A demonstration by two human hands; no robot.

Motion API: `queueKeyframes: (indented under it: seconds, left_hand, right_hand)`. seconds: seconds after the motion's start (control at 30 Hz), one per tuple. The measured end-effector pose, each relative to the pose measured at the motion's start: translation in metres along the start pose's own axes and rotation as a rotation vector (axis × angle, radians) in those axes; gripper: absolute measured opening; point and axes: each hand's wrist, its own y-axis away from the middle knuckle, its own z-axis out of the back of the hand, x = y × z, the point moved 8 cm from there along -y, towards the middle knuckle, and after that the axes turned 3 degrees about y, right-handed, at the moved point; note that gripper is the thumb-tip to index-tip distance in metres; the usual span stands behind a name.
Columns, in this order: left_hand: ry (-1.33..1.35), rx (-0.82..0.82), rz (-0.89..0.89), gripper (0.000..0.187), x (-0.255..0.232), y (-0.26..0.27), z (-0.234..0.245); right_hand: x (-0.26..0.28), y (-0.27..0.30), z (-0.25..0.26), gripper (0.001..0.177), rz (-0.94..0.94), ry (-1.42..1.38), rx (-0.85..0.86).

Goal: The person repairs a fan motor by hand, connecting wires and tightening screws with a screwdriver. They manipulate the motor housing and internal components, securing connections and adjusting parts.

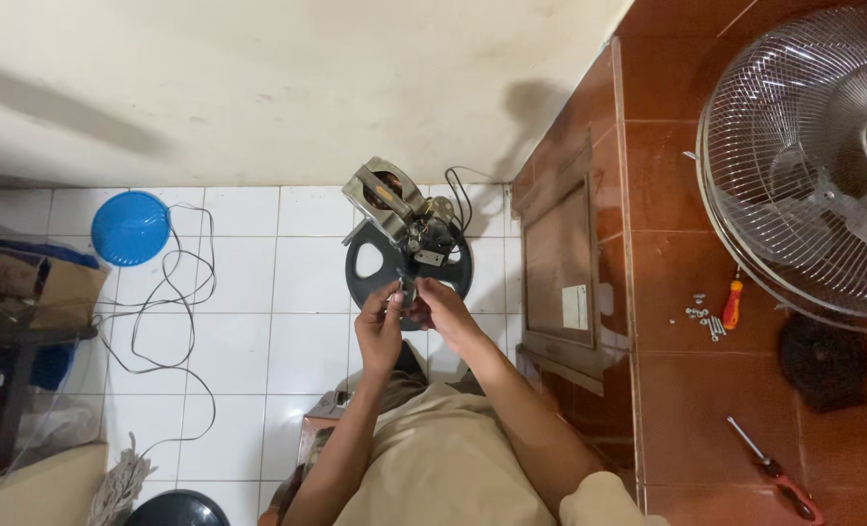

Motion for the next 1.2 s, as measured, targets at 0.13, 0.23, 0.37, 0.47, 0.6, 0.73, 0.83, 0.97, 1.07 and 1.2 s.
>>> queueKeyframes:
  seconds: [0.13, 0.23, 0.37, 0.47, 0.6, 0.73, 0.83, 0.97, 1.07, 1.2]
  left_hand:
    - [-0.154, -0.031, -0.105, 0.023, -0.012, 0.006, -0.006]
    - [-0.096, -0.04, -0.116, 0.024, -0.016, 0.008, -0.014]
    - [-0.129, -0.093, -0.086, 0.024, -0.018, 0.01, -0.015]
    - [-0.149, -0.105, -0.065, 0.024, -0.016, 0.013, -0.019]
    - [-0.092, -0.101, 0.011, 0.026, -0.004, 0.018, -0.023]
    - [0.021, -0.041, -0.034, 0.025, 0.001, 0.019, -0.027]
    - [0.033, -0.013, -0.019, 0.023, 0.006, 0.021, -0.03]
    - [0.017, -0.009, 0.066, 0.024, 0.008, 0.026, -0.034]
    - [0.038, 0.0, 0.053, 0.022, 0.004, 0.028, -0.04]
    - [-0.042, -0.051, -0.08, 0.018, -0.004, 0.03, -0.043]
  right_hand:
    - [0.001, -0.003, 0.01, 0.02, 0.018, 0.084, -0.049]
    - [0.003, -0.003, 0.014, 0.02, -0.004, 0.058, -0.029]
    - [0.005, -0.001, 0.012, 0.02, -0.032, -0.081, 0.052]
    - [0.007, 0.0, 0.013, 0.019, -0.004, -0.017, 0.069]
    - [0.015, 0.003, 0.02, 0.016, -0.037, 0.022, 0.008]
    - [0.029, 0.013, 0.018, 0.016, -0.031, -0.057, 0.08]
    - [0.034, 0.021, 0.02, 0.016, -0.036, -0.044, 0.108]
    - [0.035, 0.027, 0.025, 0.016, -0.061, -0.031, 0.127]
    - [0.033, 0.029, 0.028, 0.017, -0.073, -0.036, 0.14]
    - [0.03, 0.031, 0.031, 0.021, -0.051, -0.056, 0.182]
